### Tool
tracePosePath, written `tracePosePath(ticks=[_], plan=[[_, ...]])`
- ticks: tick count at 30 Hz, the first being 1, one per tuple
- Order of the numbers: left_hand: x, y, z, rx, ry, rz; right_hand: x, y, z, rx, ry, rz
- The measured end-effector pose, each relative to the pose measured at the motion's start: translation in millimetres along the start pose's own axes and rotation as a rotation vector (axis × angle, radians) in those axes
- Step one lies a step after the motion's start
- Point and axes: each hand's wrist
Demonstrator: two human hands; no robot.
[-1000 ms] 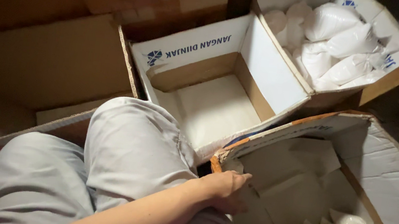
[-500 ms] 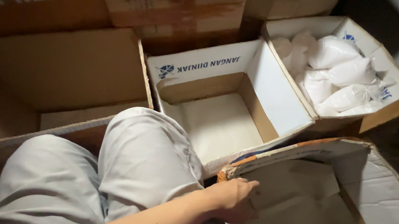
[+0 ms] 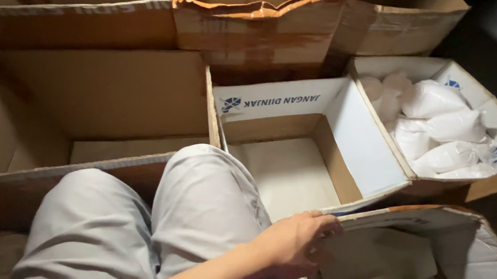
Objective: The person repeatedly picks up small white tied bags from a pile on the floor and places them into an open cardboard box. The action continues throughout the clip with the person handling the bags one or two at a time.
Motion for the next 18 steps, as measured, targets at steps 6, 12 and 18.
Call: tracePosePath(ticks=[6, 12, 18], plan=[[-40, 12, -12, -0.034, -0.024, -0.065, 7, 1, 16, -0.078, -0.004, 0.02], [-55, 22, -10, -0.092, 0.093, -0.21, 11, -3, 42, -0.121, 0.071, 0.132], [-53, 22, 1, -0.143, 0.208, -0.282, 34, 11, 53, -0.114, 0.016, 0.121]])
Point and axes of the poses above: each hand's wrist, its own y-axis away from the middle knuckle, its own x-axis out of the palm, z = x × y, and after that the axes turned 8 degrees about -z, right-handed
